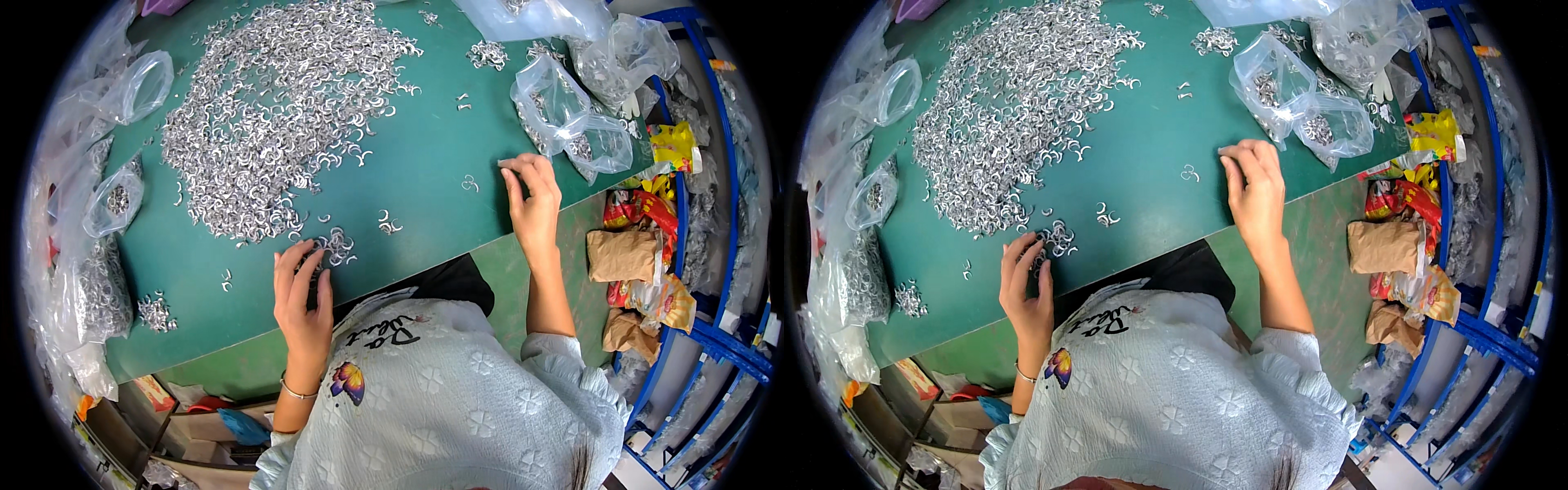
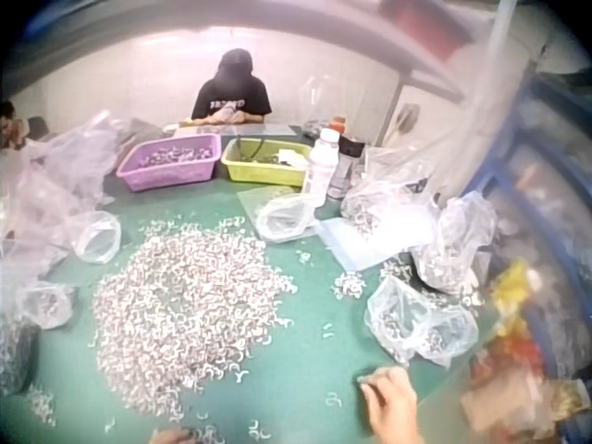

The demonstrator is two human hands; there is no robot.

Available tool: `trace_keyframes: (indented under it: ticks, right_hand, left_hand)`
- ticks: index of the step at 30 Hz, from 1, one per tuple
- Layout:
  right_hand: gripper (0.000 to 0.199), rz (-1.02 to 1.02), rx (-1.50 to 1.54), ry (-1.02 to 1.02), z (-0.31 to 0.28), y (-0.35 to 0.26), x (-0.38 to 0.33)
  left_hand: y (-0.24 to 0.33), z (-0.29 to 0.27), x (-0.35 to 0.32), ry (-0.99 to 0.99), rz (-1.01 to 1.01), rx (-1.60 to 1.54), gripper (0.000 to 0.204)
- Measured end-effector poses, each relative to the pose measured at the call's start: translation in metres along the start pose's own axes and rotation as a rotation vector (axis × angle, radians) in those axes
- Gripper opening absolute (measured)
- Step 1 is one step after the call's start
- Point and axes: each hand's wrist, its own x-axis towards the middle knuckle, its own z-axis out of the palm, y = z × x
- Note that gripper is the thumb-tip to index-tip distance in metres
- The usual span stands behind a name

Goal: The person sorts small crescent-shaped metal pieces by hand on a green workbench, placing them into plastic bags and spreading them across the table surface.

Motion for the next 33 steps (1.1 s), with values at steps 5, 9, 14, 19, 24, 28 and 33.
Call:
trace_keyframes:
  ticks: [5,9,14,19,24,28,33]
  right_hand:
    - [0.019,-0.086,0.015,-0.171,0.001,-0.012,-0.005]
    - [0.018,-0.098,-0.056,-0.115,0.011,-0.008,-0.013]
    - [0.016,-0.033,-0.221,0.046,0.012,0.002,-0.018]
    - [0.017,-0.021,-0.157,0.192,0.011,0.000,-0.010]
    - [0.014,-0.050,-0.107,0.107,0.015,0.022,-0.009]
    - [0.016,0.011,-0.169,0.158,0.008,0.036,-0.012]
    - [0.032,-0.218,0.017,-0.014,0.008,0.000,-0.008]
  left_hand:
    - [0.000,-0.001,-0.001,0.002,0.000,-0.001,0.030]
    - [0.000,0.000,0.000,0.006,0.006,-0.001,0.030]
    - [-0.001,0.000,-0.001,0.030,-0.002,0.004,0.028]
    - [-0.004,0.002,-0.002,0.055,0.007,0.017,0.027]
    - [-0.002,0.001,-0.002,0.064,0.017,0.031,0.027]
    - [-0.007,0.003,-0.005,0.088,0.012,0.028,0.026]
    - [-0.012,0.008,-0.004,0.125,0.038,0.022,0.026]
